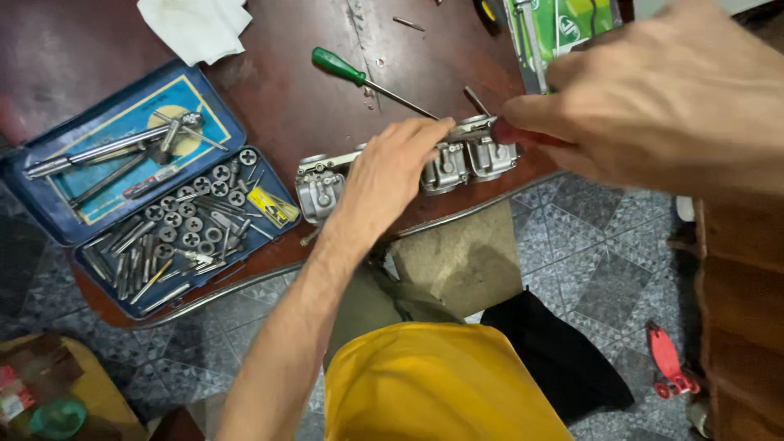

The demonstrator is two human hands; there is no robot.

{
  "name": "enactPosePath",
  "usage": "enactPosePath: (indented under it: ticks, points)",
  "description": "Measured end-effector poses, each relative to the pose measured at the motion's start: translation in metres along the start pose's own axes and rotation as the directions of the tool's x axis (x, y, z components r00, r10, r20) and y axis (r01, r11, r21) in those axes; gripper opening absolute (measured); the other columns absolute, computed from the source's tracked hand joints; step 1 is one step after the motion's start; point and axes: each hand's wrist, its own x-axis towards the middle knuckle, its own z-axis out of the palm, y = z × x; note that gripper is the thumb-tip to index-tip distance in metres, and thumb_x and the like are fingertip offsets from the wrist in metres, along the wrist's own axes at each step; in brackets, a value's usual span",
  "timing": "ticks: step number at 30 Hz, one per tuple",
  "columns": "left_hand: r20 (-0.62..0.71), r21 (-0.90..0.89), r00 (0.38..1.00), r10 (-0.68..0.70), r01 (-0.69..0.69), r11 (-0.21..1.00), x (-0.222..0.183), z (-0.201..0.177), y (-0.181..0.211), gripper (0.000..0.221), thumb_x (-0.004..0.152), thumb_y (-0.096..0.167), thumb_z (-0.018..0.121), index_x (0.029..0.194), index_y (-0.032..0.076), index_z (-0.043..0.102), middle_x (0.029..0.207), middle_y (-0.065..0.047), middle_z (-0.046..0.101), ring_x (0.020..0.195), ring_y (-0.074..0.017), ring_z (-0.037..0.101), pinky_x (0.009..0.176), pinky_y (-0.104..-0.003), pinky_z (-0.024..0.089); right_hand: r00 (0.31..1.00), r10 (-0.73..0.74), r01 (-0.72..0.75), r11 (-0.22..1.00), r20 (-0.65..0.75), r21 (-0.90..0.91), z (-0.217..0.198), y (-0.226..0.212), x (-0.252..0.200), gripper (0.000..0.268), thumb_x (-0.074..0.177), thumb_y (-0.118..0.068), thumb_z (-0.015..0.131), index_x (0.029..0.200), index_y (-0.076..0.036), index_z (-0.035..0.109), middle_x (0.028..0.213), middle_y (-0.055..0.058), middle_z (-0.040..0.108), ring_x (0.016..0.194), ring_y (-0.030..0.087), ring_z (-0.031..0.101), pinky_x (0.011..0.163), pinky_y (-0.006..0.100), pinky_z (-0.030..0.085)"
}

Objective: The person services a set of motorcycle carburetors by removing components with a screwdriver, measuring parts with a caliper, and spraying a cleaning agent into the internal chambers.

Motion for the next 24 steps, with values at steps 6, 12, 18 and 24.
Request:
enactPosePath:
  ticks: [6,12,18,24]
  points:
    - [-0.056,-0.175,0.998,0.017,-0.026,0.984,0.008,0.004,-0.026,0.015,0.102,0.009,0.070,0.114,0.016,0.075,0.098,-0.003,0.075,0.082,-0.0316,0.073,0.065,-0.047,0.051,0.991,-0.088,0.066,0.978,0.105,0.196,-0.023,-0.003,0.033,0.028,0.110,-0.045,0.046,0.104,-0.025,0.064,0.082,-0.003,0.078,0.078,0.023,0.082,0.061,0.040,0.066]
    - [-0.025,-0.176,0.999,-0.023,0.018,0.984,0.008,0.009,-0.031,0.008,0.102,0.008,0.070,0.107,0.010,0.076,0.091,-0.007,0.075,0.075,-0.0325,0.071,0.065,-0.048,0.051,0.987,-0.153,0.145,0.980,0.044,0.136,-0.028,-0.006,0.044,0.026,0.114,-0.025,0.041,0.104,-0.026,0.065,0.085,-0.004,0.075,0.079,0.023,0.083,0.056,0.038,0.064]
    - [0.000,-0.146,0.998,-0.060,0.060,0.988,0.010,0.014,-0.036,0.012,0.101,0.013,0.071,0.111,0.015,0.077,0.092,-0.008,0.076,0.079,-0.0379,0.072,0.066,-0.051,0.052,0.982,-0.165,0.171,0.983,-0.087,0.068,-0.014,-0.008,0.047,0.021,0.102,-0.052,0.056,0.106,-0.033,0.066,0.093,-0.006,0.070,0.092,0.019,0.078,0.066,0.039,0.068]
    - [-0.055,-0.169,0.997,-0.053,0.043,0.985,0.008,0.011,-0.031,0.006,0.102,0.013,0.073,0.107,0.013,0.075,0.089,-0.007,0.077,0.069,-0.0313,0.072,0.060,-0.047,0.053,0.889,-0.284,0.214,0.951,-0.359,-0.222,-0.010,-0.013,0.048,0.017,0.103,-0.020,0.063,0.089,-0.029,0.064,0.086,-0.007,0.060,0.081,0.019,0.065,0.067,0.034,0.051]
